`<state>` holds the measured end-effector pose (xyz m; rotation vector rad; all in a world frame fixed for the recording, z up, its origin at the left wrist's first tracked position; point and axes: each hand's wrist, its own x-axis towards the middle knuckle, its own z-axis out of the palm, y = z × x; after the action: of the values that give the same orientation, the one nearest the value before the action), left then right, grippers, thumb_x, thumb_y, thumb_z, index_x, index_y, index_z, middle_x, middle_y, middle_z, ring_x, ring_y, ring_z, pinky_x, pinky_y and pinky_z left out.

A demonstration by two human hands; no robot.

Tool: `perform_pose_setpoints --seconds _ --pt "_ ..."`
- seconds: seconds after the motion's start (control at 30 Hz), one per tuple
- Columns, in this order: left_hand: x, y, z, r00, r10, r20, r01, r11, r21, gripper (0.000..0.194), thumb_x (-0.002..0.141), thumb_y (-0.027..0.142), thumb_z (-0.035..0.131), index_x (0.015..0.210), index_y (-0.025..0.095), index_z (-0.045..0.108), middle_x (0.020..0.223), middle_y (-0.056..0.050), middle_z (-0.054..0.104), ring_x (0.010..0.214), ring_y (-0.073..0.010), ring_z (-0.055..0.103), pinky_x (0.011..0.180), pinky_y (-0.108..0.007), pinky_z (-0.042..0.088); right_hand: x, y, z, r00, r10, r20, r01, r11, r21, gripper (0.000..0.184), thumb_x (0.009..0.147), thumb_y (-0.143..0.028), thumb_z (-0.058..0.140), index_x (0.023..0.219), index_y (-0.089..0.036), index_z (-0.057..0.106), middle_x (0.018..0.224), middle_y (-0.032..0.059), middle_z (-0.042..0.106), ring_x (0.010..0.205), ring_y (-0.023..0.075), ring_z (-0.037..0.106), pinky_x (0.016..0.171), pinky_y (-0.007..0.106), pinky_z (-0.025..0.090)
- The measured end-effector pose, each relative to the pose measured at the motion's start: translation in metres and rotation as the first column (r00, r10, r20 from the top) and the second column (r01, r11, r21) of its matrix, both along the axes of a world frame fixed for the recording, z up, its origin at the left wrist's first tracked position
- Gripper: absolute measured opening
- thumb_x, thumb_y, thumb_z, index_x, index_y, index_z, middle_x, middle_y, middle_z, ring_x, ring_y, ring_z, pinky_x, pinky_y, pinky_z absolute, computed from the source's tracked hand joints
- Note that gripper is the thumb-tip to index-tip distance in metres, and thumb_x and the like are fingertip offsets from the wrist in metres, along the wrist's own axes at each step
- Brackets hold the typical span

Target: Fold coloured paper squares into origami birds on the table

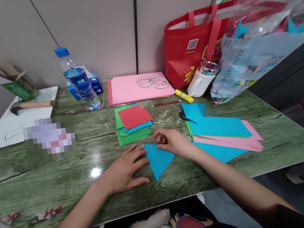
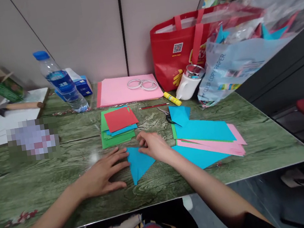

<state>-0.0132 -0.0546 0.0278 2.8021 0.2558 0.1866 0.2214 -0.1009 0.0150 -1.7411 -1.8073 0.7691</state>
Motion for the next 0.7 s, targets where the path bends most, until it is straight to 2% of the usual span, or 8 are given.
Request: perform_pose_setpoints --seconds 0.07,0.17,0.3,0.4,0.47,0.6,0.7 --pt "0.0 0.002 -0.001 1.0 -0.022 0.014 0.022 1.0 0.005 0.05 0.084 0.047 0.049 0.123 0.017 0.05 0.13 -0.014 0.049 0.131 -0.0245 0.033 0.108 -0.046 0.026 -0.002 -0.002 0.003 0.999 0.033 0.039 -0.032 0.999 -0.032 0.025 0.069 -0.015 0.068 0.092 -0.019 0.059 0.071 -0.0034 0.064 0.062 0.0117 0.057 0.058 0.022 0.04" --pt "0.0 0.006 -0.004 0.999 -0.037 0.017 0.037 0.999 0.016 0.044 0.085 0.042 0.048 0.121 0.017 0.052 0.132 -0.015 0.047 0.129 -0.024 0.036 0.109 -0.046 0.026 -0.007 -0.007 0.009 0.989 0.05 0.139 -0.048 0.999 -0.017 0.011 0.072 -0.019 0.067 0.082 -0.02 0.063 0.073 -0.0013 0.064 0.066 0.0138 0.059 0.059 0.024 0.04" --pt "-0.002 0.01 -0.008 0.998 -0.041 0.045 0.04 0.999 0.019 0.036 0.086 0.035 0.047 0.116 0.018 0.056 0.136 -0.014 0.044 0.13 -0.0227 0.034 0.109 -0.044 0.027 -0.016 -0.014 0.015 0.966 -0.023 0.259 0.017 1.0 0.023 0.004 0.072 -0.019 0.066 0.074 -0.019 0.063 0.079 0.0035 0.062 0.068 0.016 0.058 0.059 0.026 0.04" --pt "-0.002 0.011 -0.009 0.998 -0.04 0.052 0.039 0.999 0.016 0.034 0.085 0.033 0.049 0.115 0.019 0.056 0.137 -0.013 0.041 0.134 -0.0242 0.027 0.109 -0.046 0.026 -0.022 -0.016 0.016 0.981 -0.052 0.186 0.06 0.997 -0.04 0.007 0.072 -0.016 0.065 0.077 -0.018 0.061 0.068 0.0006 0.062 0.06 0.0141 0.056 0.053 0.024 0.039" --pt "0.0 0.012 -0.008 0.999 -0.026 0.041 0.025 0.999 0.023 0.033 0.085 0.035 0.049 0.113 0.019 0.057 0.139 -0.013 0.039 0.135 -0.0252 0.024 0.11 -0.047 0.024 -0.023 -0.017 0.014 0.992 -0.052 0.116 0.056 0.998 -0.032 0.014 0.072 -0.013 0.064 0.084 -0.019 0.06 0.071 -0.0003 0.063 0.06 0.0132 0.056 0.053 0.023 0.039" --pt "0.004 0.013 -0.003 1.0 -0.024 0.002 0.024 0.999 0.041 0.03 0.087 0.037 0.046 0.108 0.019 0.059 0.138 -0.012 0.041 0.135 -0.0245 0.024 0.11 -0.048 0.022 -0.021 -0.02 0.006 1.0 -0.018 0.023 0.016 0.995 0.098 0.024 0.073 -0.009 0.06 0.095 -0.02 0.059 0.087 0.0018 0.064 0.072 0.0142 0.058 0.064 0.026 0.045" --pt "0.005 0.011 -0.002 1.0 -0.004 -0.007 0.004 0.999 0.042 0.031 0.087 0.039 0.046 0.109 0.02 0.059 0.139 -0.011 0.04 0.134 -0.0245 0.025 0.11 -0.048 0.023 -0.022 -0.026 -0.001 0.999 -0.033 -0.032 0.038 0.984 0.173 0.025 0.075 -0.008 0.055 0.097 -0.02 0.058 0.089 0.0023 0.064 0.075 0.015 0.058 0.07 0.028 0.047"
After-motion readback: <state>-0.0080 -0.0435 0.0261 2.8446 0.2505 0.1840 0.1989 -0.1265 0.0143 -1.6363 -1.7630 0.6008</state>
